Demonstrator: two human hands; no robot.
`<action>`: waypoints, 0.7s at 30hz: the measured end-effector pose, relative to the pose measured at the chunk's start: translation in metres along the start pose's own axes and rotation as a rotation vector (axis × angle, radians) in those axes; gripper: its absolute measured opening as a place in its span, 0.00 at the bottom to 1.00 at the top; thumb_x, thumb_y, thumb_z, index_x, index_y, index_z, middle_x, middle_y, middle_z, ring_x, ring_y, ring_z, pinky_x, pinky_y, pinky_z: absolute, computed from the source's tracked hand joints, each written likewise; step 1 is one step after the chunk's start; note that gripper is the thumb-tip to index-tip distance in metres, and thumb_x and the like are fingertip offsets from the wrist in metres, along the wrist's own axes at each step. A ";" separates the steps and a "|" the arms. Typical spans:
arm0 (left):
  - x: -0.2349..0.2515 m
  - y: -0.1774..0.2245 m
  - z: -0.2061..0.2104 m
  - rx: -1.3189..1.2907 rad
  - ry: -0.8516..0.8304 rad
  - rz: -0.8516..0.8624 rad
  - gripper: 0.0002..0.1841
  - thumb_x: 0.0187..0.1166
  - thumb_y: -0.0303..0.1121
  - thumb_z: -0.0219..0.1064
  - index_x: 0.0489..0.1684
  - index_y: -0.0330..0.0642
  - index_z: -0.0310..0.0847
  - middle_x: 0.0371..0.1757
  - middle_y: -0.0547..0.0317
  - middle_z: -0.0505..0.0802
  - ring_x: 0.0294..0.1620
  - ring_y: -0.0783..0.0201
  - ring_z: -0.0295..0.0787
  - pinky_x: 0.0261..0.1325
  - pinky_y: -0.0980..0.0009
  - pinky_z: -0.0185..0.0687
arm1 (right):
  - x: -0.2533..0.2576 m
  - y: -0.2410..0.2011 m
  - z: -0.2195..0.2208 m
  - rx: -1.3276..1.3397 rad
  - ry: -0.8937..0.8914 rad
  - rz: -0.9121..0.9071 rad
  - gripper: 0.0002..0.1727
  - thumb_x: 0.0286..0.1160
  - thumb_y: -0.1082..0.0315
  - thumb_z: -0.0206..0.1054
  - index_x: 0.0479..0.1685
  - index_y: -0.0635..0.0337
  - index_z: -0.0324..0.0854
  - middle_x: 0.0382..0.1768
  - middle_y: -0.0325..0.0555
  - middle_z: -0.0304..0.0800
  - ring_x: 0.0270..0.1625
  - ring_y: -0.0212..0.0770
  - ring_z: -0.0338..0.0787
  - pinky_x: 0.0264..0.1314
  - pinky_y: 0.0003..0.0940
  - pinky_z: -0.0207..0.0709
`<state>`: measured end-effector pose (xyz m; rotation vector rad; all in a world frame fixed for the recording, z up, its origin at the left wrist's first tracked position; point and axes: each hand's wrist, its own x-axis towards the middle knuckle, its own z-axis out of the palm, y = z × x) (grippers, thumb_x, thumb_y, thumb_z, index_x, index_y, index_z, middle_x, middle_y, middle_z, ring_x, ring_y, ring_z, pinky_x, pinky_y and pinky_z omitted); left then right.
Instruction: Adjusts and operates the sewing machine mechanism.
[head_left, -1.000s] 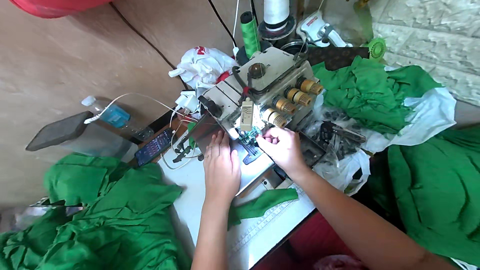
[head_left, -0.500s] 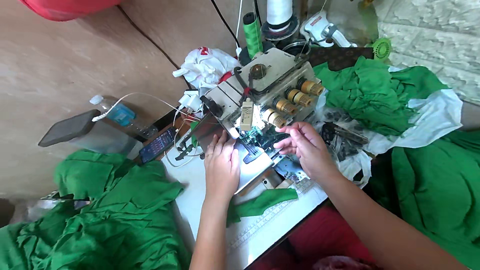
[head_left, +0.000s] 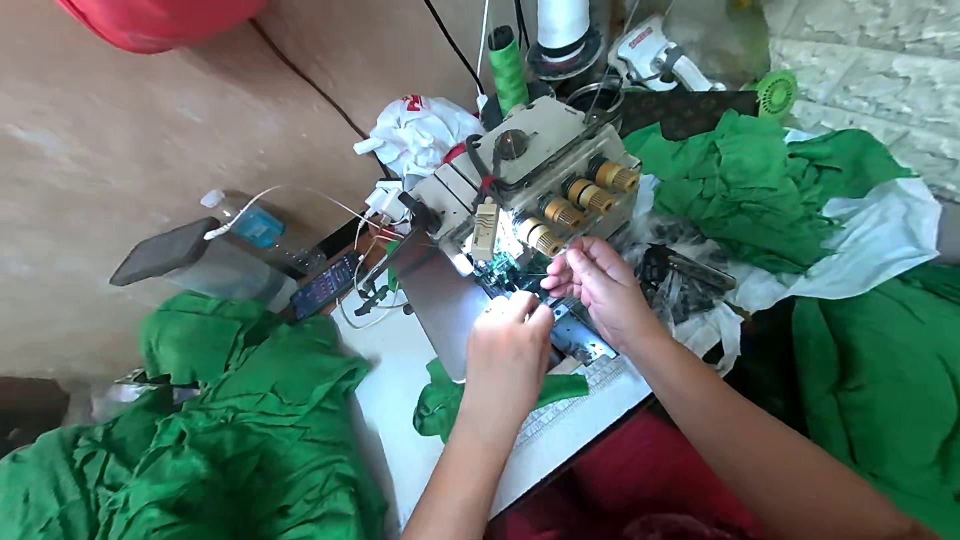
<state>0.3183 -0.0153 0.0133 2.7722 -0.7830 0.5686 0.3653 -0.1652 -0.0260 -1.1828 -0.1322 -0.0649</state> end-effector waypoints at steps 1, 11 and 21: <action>0.008 0.005 0.001 0.015 -0.037 -0.025 0.05 0.72 0.26 0.70 0.28 0.42 0.90 0.36 0.52 0.93 0.39 0.51 0.92 0.39 0.59 0.87 | 0.000 0.001 -0.002 -0.011 -0.005 -0.024 0.10 0.92 0.70 0.45 0.48 0.58 0.73 0.36 0.39 0.90 0.37 0.34 0.94 0.47 0.33 0.91; 0.019 0.040 0.023 -0.038 0.084 -0.073 0.07 0.75 0.34 0.72 0.42 0.48 0.96 0.49 0.59 0.99 0.46 0.55 0.95 0.43 0.58 0.83 | 0.005 -0.001 -0.029 -0.062 0.055 -0.043 0.08 0.92 0.69 0.47 0.47 0.57 0.71 0.28 0.32 0.84 0.32 0.29 0.89 0.45 0.30 0.89; -0.035 0.027 0.006 -0.145 0.167 -0.041 0.11 0.83 0.39 0.64 0.50 0.50 0.92 0.51 0.58 0.95 0.54 0.59 0.89 0.57 0.62 0.79 | 0.013 -0.018 -0.060 0.015 0.117 -0.110 0.07 0.92 0.66 0.48 0.47 0.48 0.71 0.31 0.28 0.83 0.33 0.27 0.88 0.46 0.28 0.88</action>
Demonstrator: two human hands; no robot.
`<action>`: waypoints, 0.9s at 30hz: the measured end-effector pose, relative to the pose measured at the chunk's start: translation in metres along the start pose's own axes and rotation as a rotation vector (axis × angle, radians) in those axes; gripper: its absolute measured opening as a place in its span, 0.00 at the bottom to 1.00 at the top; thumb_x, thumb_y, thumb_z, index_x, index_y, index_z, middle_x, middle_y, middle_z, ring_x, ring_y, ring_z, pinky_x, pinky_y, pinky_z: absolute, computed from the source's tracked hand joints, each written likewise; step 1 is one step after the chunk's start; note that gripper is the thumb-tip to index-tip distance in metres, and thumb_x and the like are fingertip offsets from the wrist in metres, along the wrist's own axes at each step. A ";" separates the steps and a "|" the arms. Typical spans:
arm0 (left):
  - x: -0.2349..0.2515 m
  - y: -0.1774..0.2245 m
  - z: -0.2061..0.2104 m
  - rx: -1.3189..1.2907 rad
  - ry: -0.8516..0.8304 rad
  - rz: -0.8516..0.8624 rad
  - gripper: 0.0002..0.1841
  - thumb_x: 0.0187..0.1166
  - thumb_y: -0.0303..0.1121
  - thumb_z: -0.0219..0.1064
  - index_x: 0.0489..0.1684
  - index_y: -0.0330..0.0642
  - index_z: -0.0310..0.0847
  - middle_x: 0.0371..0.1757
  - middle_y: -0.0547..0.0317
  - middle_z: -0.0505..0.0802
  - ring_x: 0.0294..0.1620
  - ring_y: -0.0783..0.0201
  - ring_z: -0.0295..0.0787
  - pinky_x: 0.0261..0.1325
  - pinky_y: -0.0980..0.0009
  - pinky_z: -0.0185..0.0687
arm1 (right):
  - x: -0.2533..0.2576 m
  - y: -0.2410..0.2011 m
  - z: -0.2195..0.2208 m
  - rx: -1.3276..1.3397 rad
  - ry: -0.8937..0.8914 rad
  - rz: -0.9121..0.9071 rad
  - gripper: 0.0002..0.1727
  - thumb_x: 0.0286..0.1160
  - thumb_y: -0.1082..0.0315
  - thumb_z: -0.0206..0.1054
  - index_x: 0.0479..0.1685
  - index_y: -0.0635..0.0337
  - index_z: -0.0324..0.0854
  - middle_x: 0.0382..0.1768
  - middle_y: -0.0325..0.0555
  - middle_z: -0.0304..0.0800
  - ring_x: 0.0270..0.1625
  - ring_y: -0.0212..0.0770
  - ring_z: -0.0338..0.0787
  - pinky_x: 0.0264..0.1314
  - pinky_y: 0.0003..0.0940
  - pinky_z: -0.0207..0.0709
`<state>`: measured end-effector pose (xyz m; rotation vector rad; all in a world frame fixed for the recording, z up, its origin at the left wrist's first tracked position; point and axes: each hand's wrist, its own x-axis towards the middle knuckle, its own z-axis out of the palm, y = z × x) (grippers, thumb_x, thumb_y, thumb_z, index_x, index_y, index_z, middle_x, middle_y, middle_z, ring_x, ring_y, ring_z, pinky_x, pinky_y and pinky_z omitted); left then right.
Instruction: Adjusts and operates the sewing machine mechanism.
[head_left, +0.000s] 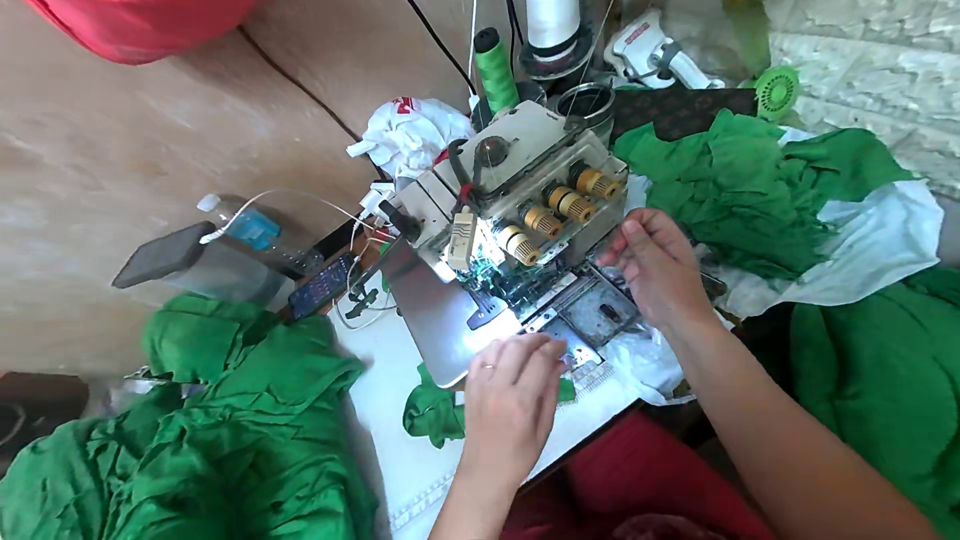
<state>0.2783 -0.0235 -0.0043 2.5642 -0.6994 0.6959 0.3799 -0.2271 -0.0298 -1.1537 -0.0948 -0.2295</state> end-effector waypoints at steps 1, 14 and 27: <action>0.001 -0.002 -0.005 0.032 0.033 -0.047 0.12 0.83 0.40 0.64 0.49 0.48 0.92 0.46 0.57 0.94 0.49 0.58 0.88 0.52 0.61 0.79 | 0.001 -0.002 0.001 -0.002 -0.005 0.010 0.06 0.92 0.66 0.48 0.47 0.48 0.70 0.31 0.28 0.82 0.32 0.26 0.87 0.45 0.26 0.87; 0.060 0.004 -0.047 -0.639 -0.228 -0.184 0.33 0.79 0.32 0.71 0.84 0.32 0.66 0.57 0.54 0.92 0.42 0.75 0.93 0.46 0.78 0.91 | -0.025 -0.039 0.027 -0.289 -0.500 -0.459 0.09 0.87 0.64 0.59 0.46 0.60 0.80 0.42 0.35 0.88 0.36 0.18 0.84 0.38 0.12 0.80; 0.107 0.008 -0.058 -0.371 -0.211 -0.129 0.05 0.79 0.32 0.71 0.41 0.42 0.90 0.32 0.71 0.93 0.29 0.80 0.89 0.35 0.83 0.88 | -0.025 -0.023 0.020 -0.216 -0.352 0.011 0.13 0.91 0.64 0.52 0.56 0.60 0.79 0.37 0.34 0.88 0.25 0.19 0.79 0.28 0.15 0.75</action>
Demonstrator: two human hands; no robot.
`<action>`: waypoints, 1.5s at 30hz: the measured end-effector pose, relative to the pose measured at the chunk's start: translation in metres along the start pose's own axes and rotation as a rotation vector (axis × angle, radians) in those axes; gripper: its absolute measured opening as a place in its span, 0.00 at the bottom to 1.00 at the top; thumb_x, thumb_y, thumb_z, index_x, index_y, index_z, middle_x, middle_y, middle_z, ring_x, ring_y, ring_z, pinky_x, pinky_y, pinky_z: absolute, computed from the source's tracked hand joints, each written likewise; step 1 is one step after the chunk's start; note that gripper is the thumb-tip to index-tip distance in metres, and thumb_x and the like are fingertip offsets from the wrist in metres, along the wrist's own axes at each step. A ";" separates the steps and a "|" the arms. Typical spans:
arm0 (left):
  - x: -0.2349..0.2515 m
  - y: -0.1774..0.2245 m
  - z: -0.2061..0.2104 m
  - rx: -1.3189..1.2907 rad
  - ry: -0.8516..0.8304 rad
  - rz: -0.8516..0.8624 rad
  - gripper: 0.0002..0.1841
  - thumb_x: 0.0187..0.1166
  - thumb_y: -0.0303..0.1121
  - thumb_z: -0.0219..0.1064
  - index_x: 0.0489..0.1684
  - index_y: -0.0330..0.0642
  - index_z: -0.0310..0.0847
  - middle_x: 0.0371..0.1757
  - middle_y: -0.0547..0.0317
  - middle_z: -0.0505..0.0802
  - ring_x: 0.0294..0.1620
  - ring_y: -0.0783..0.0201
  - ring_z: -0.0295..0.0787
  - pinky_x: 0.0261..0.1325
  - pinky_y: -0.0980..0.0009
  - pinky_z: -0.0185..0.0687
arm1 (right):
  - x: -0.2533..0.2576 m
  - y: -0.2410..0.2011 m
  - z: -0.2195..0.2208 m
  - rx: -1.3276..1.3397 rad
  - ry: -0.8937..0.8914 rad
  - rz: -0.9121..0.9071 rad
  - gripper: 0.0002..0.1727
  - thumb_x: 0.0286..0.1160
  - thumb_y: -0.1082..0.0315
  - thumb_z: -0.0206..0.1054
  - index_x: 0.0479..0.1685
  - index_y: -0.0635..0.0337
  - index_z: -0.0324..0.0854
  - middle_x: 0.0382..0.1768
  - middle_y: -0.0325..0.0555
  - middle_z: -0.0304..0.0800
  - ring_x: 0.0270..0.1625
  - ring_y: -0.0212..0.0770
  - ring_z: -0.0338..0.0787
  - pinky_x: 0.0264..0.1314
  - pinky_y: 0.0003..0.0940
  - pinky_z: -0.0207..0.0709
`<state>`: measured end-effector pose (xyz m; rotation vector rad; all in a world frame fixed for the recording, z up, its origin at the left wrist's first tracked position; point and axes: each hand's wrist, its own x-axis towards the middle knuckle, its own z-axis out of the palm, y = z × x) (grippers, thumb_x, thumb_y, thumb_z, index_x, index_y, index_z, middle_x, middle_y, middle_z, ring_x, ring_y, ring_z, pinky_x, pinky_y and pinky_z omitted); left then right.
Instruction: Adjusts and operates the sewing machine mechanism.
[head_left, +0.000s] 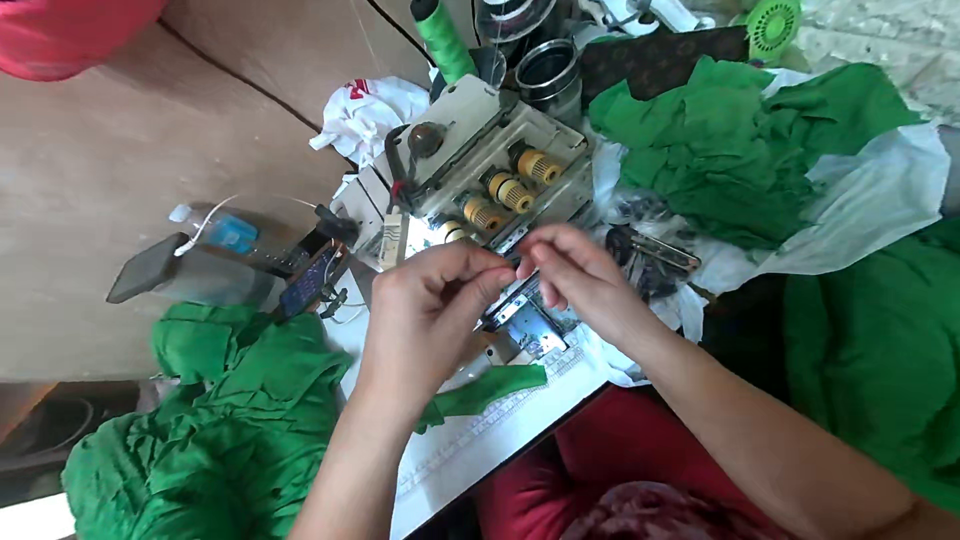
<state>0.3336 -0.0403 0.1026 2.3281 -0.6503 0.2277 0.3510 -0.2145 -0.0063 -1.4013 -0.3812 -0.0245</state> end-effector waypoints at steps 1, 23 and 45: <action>0.003 0.002 0.000 -0.003 0.005 0.004 0.04 0.79 0.32 0.71 0.42 0.42 0.90 0.32 0.71 0.93 0.29 0.80 0.89 0.35 0.82 0.88 | 0.004 0.003 0.002 -0.058 -0.051 0.108 0.14 0.91 0.65 0.54 0.54 0.63 0.82 0.34 0.37 0.89 0.24 0.22 0.78 0.27 0.19 0.73; 0.013 0.009 0.020 0.748 0.017 0.106 0.08 0.81 0.35 0.68 0.38 0.43 0.93 0.33 0.54 0.94 0.29 0.56 0.91 0.27 0.56 0.79 | 0.036 0.036 0.028 -0.611 -0.543 0.304 0.10 0.79 0.64 0.64 0.41 0.59 0.88 0.37 0.49 0.90 0.46 0.50 0.89 0.47 0.55 0.77; -0.009 -0.024 0.013 0.464 0.223 0.192 0.09 0.81 0.32 0.69 0.38 0.36 0.93 0.35 0.55 0.95 0.34 0.71 0.90 0.41 0.77 0.83 | 0.018 0.024 0.012 0.875 0.019 0.708 0.06 0.90 0.70 0.53 0.45 0.54 0.75 0.24 0.35 0.82 0.15 0.21 0.71 0.18 0.12 0.66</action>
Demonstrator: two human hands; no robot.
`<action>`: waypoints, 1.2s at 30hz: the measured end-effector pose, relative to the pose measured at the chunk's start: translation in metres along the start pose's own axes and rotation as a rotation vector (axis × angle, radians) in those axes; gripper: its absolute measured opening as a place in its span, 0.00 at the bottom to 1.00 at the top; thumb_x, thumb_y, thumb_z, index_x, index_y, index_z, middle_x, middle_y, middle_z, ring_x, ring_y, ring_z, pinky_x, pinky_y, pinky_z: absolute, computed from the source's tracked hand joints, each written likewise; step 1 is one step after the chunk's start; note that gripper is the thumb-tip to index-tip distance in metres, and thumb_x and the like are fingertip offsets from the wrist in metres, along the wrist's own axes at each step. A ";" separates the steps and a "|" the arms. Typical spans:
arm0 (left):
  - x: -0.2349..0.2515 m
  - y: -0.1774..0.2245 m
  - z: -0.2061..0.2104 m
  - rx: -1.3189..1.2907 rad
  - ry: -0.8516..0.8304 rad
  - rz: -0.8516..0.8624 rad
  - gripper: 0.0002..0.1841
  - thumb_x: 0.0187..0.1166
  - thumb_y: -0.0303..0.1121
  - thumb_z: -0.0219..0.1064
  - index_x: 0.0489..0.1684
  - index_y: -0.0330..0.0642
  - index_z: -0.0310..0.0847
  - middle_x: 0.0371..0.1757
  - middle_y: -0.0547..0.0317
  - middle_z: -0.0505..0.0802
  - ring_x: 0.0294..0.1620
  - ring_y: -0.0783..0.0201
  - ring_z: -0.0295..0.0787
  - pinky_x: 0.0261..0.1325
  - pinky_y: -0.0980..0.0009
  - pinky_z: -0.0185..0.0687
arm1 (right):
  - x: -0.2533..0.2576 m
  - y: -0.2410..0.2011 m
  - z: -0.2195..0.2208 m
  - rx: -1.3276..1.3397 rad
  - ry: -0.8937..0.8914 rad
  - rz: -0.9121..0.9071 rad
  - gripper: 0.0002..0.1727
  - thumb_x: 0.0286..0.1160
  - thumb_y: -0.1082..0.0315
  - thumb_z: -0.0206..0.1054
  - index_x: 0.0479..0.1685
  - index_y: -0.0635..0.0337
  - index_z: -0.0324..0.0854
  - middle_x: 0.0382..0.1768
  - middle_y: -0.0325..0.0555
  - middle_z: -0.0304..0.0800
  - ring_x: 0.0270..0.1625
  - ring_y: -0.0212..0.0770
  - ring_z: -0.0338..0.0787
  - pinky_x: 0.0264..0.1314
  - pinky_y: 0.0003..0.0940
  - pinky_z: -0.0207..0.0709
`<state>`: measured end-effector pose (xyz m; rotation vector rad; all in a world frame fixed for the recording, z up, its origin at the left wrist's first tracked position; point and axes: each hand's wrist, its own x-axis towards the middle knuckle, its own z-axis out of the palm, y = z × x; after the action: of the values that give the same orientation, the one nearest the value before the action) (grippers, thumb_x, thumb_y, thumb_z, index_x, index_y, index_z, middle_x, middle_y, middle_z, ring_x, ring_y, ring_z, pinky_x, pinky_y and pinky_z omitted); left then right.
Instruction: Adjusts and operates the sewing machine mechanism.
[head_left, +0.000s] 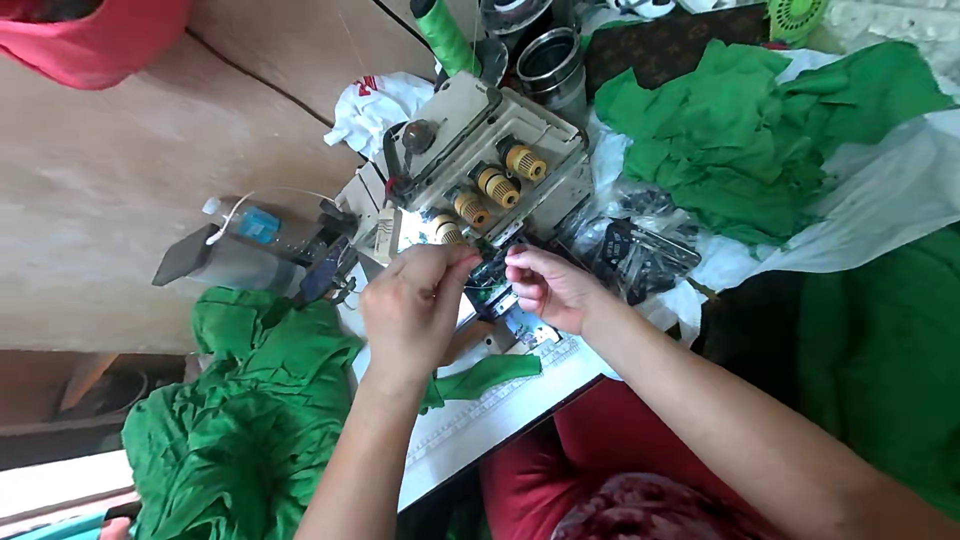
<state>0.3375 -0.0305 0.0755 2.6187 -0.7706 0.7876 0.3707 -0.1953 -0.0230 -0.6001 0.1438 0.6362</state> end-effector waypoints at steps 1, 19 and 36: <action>0.001 0.001 -0.001 -0.040 0.016 -0.012 0.09 0.81 0.32 0.69 0.39 0.35 0.92 0.35 0.55 0.94 0.35 0.73 0.89 0.41 0.80 0.83 | -0.001 0.002 0.000 0.085 0.015 0.006 0.07 0.90 0.70 0.53 0.42 0.54 0.75 0.23 0.34 0.80 0.15 0.21 0.71 0.18 0.12 0.67; -0.066 0.083 -0.076 -0.394 -0.050 0.035 0.07 0.85 0.36 0.67 0.43 0.44 0.88 0.42 0.65 0.95 0.46 0.76 0.91 0.53 0.82 0.84 | -0.064 0.011 -0.001 -0.961 -0.410 -0.997 0.22 0.78 0.65 0.59 0.70 0.60 0.78 0.70 0.44 0.86 0.78 0.39 0.79 0.80 0.41 0.75; -0.098 0.064 0.026 -1.019 0.393 -0.448 0.05 0.78 0.42 0.73 0.42 0.60 0.95 0.51 0.80 0.87 0.59 0.84 0.79 0.62 0.88 0.74 | -0.072 0.015 0.004 -0.997 -0.435 -0.946 0.09 0.80 0.65 0.69 0.40 0.63 0.87 0.34 0.35 0.87 0.35 0.12 0.76 0.40 0.05 0.68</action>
<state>0.2429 -0.0541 0.0058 1.5577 -0.3028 0.5317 0.3032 -0.2207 -0.0053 -1.3382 -0.8791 -0.1572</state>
